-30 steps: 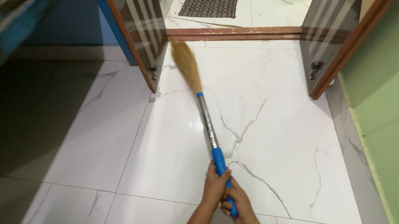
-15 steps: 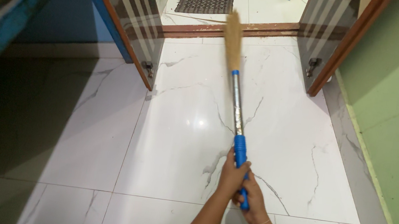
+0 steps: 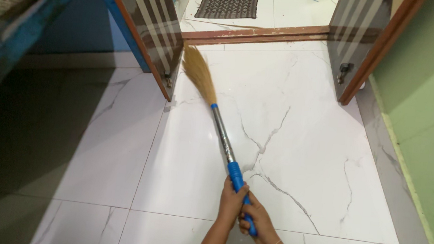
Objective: The person sweeps the tiled floor using a broom and then folds a small rug by hand.
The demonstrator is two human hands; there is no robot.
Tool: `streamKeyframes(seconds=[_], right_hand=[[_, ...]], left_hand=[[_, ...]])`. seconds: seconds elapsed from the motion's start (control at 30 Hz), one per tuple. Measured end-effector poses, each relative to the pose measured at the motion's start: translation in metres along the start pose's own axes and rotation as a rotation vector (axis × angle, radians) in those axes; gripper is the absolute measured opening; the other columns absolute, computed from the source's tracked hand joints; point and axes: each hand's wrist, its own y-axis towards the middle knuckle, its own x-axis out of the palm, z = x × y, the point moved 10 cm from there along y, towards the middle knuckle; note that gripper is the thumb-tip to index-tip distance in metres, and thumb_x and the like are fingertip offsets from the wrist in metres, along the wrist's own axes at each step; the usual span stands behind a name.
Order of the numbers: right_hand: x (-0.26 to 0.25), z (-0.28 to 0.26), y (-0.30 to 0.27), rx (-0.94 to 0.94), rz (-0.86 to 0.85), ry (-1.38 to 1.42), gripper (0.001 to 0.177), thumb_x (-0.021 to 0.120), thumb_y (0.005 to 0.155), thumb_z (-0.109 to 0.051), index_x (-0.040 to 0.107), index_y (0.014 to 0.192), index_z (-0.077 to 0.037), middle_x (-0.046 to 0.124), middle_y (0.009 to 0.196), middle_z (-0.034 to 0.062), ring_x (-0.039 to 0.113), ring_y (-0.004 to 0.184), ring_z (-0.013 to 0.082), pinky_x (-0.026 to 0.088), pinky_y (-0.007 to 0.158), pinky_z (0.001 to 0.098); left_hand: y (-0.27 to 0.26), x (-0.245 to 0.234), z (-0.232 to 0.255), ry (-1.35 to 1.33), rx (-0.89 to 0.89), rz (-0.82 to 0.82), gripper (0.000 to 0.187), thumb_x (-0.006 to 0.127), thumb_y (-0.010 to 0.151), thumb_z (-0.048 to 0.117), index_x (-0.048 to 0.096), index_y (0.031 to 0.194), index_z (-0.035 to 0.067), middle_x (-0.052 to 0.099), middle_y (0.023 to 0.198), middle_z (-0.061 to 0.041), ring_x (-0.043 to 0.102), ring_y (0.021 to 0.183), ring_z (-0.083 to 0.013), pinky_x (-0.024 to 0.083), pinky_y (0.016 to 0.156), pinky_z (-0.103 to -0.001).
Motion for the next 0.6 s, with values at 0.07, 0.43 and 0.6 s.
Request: streamKeyframes(seconds=[0.07,0.43,0.6], right_hand=[[-0.007,-0.01,0.0,-0.03,0.03,0.011,0.072,0.049,0.088,-0.008,0.039,0.156,-0.027,0.049,0.068,0.0016,0.04,0.042,0.0087,0.037,0.036,0.0252],[-0.02,-0.069,-0.032,-0.352,0.198,0.091,0.069,0.043,0.09,-0.01,0.035,0.157,-0.022,0.046,0.066,-0.0014,0.041,0.044,0.0073,0.036,0.037,0.024],[-0.029,-0.083,-0.051,-0.404,0.36,0.084,0.065,0.043,0.094,-0.013,0.033,0.157,-0.026,0.05,0.068,0.0003,0.042,0.045,0.0088,0.037,0.039,0.0253]], left_hand=[[0.004,0.011,0.008,0.047,0.014,0.006,0.063,0.068,0.089,0.013,0.043,0.147,0.005,0.07,0.119,-0.016,0.07,0.106,-0.0239,0.058,0.089,-0.034],[-0.003,0.091,0.064,0.179,-0.007,-0.229,0.075,0.072,0.086,0.022,0.039,0.152,0.009,0.065,0.132,-0.019,0.068,0.114,-0.0286,0.056,0.094,-0.038],[-0.024,0.116,0.077,0.158,-0.065,-0.377,0.076,0.069,0.084,0.021,0.04,0.154,0.013,0.06,0.139,-0.02,0.069,0.11,-0.0312,0.06,0.085,-0.039]])
